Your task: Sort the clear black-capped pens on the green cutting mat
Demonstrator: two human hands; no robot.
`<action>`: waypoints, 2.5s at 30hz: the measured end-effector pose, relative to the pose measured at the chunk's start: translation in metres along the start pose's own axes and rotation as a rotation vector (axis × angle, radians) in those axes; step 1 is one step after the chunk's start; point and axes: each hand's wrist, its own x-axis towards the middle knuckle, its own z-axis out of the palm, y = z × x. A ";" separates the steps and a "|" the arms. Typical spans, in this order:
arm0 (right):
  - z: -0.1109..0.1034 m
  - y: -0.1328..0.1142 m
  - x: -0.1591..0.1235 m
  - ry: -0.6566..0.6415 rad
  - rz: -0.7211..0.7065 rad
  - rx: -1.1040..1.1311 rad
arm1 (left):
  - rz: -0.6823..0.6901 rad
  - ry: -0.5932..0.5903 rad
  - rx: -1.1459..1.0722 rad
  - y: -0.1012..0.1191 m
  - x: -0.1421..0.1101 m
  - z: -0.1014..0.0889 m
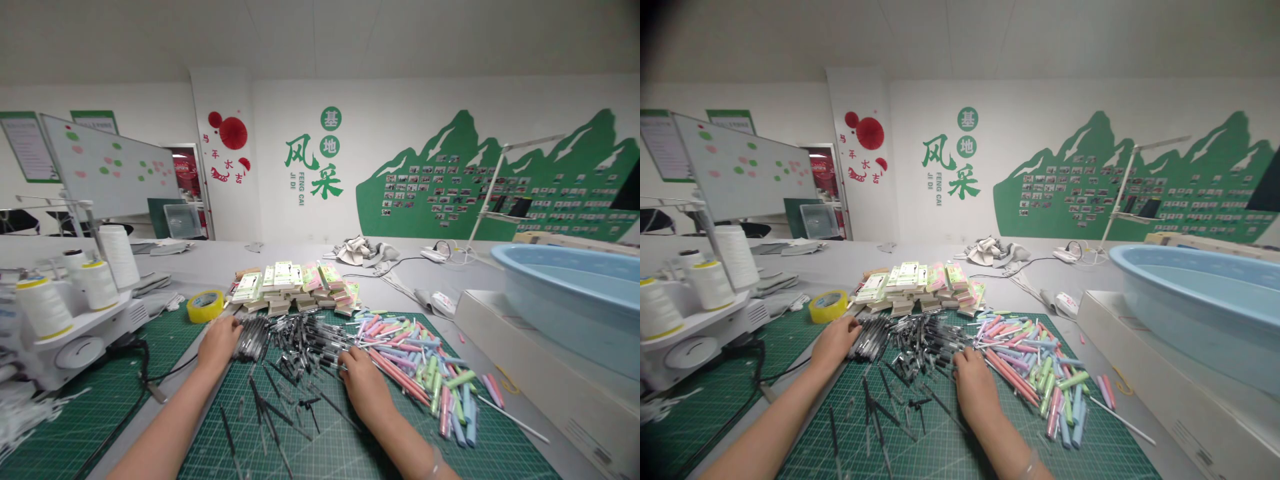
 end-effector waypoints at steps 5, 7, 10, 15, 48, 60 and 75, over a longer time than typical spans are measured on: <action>0.006 0.003 0.002 -0.004 -0.018 -0.138 | 0.223 0.002 -0.164 0.029 -0.003 -0.020; 0.005 0.004 0.003 0.000 -0.007 -0.151 | 0.389 -0.145 -0.263 0.041 -0.006 -0.026; 0.000 0.002 0.003 0.035 0.019 -0.112 | 0.600 -0.407 -0.293 0.053 -0.012 -0.029; -0.006 -0.002 0.002 0.111 0.036 -0.040 | 0.732 -0.499 -0.181 0.058 -0.023 -0.025; -0.009 -0.026 -0.002 -0.074 0.055 0.619 | 0.827 -0.537 -0.143 0.067 -0.032 -0.036; -0.005 -0.036 -0.002 -0.273 0.157 1.199 | 0.857 -0.224 -0.445 0.109 -0.046 -0.055; -0.005 -0.033 -0.001 -0.059 0.160 1.061 | -0.219 -0.480 -1.750 0.125 -0.049 -0.026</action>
